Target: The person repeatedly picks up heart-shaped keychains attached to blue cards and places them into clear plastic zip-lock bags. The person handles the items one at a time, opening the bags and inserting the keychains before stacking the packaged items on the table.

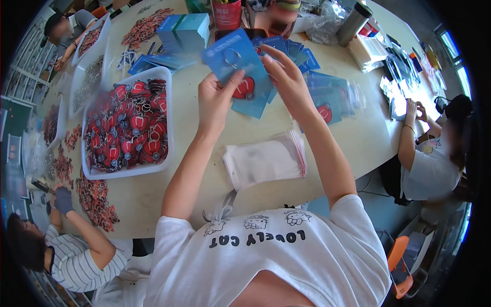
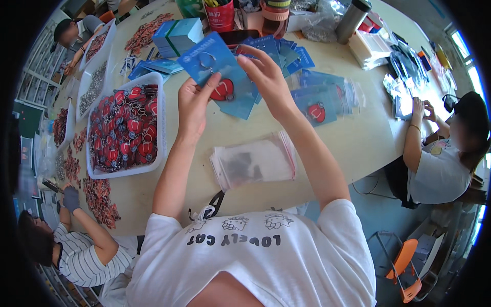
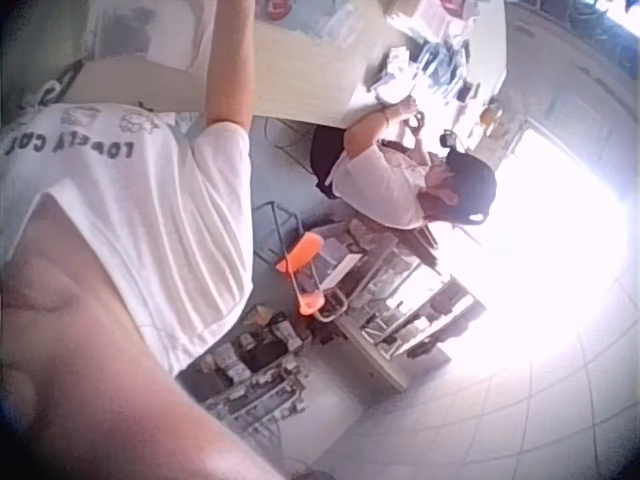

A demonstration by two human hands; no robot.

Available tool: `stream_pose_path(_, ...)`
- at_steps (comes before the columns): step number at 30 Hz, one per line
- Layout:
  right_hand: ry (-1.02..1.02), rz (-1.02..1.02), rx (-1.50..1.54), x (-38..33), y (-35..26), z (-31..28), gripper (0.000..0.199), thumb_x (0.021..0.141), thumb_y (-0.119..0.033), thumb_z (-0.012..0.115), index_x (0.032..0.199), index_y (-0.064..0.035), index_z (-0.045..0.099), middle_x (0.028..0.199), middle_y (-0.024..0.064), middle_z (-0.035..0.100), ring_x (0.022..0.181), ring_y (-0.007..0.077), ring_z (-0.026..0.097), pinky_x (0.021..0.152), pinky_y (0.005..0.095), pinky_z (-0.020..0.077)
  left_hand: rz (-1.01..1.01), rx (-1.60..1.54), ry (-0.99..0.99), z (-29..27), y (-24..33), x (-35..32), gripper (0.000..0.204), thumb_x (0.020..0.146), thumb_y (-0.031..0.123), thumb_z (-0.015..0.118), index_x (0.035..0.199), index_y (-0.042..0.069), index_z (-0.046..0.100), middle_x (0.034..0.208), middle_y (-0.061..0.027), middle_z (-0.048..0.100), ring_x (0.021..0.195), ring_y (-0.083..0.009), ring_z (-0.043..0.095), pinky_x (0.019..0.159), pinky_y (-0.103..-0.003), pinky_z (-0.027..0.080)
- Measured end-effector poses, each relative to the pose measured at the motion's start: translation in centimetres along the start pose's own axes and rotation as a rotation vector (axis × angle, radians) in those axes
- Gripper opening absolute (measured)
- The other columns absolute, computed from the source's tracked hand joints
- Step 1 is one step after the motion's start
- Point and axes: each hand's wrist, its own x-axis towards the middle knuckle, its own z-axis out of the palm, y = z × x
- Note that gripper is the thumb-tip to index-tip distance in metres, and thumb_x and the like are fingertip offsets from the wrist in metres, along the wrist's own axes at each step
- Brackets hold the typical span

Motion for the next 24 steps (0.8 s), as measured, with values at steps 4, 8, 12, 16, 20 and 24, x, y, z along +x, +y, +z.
stream_pose_path(4,-0.061,0.085,-0.023,-4.7,2.9,-0.3,0.044,0.088,-0.023,0.068,0.123,-0.0008,0.054,0.101,0.0014,0.065,0.091,0.0091,0.058,0.083,0.0248,0.0450,-0.031,-0.118,0.117,2.0,-0.8,-1.1,0.024,0.088,0.017,0.069,0.103,0.000,0.062,0.096,-0.0041,0.066,0.083,-0.0067,0.060,0.072,-0.024,0.048)
stream_pose_path(8,0.286,0.030,0.331,-6.2,3.5,-3.1,0.016,0.089,-0.016,0.066,0.101,-0.0084,0.060,0.088,-0.0033,0.062,0.079,0.0037,0.055,0.068,0.0204,0.0440,0.016,0.086,-0.094,2.4,-2.6,-2.3,0.026,0.087,0.022,0.070,0.095,0.000,0.059,0.091,-0.0044,0.063,0.085,-0.0110,0.059,0.070,-0.028,0.047)
stream_pose_path(12,0.543,-0.143,0.165,-8.1,3.3,-8.2,0.012,0.096,-0.018,0.057,0.095,-0.0067,0.057,0.089,-0.0014,0.060,0.073,0.0034,0.055,0.063,0.0172,0.0451,0.178,0.958,-0.413,2.2,-3.6,-5.5,0.033,0.077,0.023,0.076,0.100,0.007,0.060,0.087,-0.0071,0.058,0.084,-0.0196,0.056,0.076,-0.032,0.044)
stream_pose_path(16,0.546,-0.175,0.214,-9.2,3.0,-10.4,0.018,0.098,-0.017,0.054,0.106,-0.0008,0.057,0.096,0.0016,0.062,0.077,0.0045,0.058,0.065,0.0183,0.0491,0.216,1.241,-0.567,1.9,-5.2,-8.1,0.037,0.068,0.022,0.081,0.093,0.007,0.058,0.090,-0.0070,0.058,0.084,-0.0250,0.053,0.077,-0.037,0.043)
stream_pose_path(20,0.531,-0.168,0.242,-10.5,4.2,-12.0,0.031,0.098,-0.014,0.053,0.123,0.0032,0.053,0.104,0.0043,0.063,0.082,0.0050,0.059,0.065,0.0180,0.0493,0.000,1.002,-0.586,1.4,-5.8,-7.4,0.034,0.069,0.013,0.080,0.092,0.005,0.056,0.084,-0.0055,0.057,0.082,-0.0202,0.055,0.073,-0.034,0.045)
stream_pose_path(24,0.507,-0.058,0.331,-11.8,4.4,-12.2,0.037,0.094,-0.010,0.059,0.127,0.0045,0.051,0.105,0.0051,0.064,0.082,0.0051,0.060,0.064,0.0172,0.0477,-0.210,0.818,-0.547,1.1,-4.9,-6.8,0.029,0.069,0.006,0.077,0.087,0.001,0.055,0.079,-0.0079,0.059,0.078,-0.0205,0.057,0.069,-0.034,0.047)
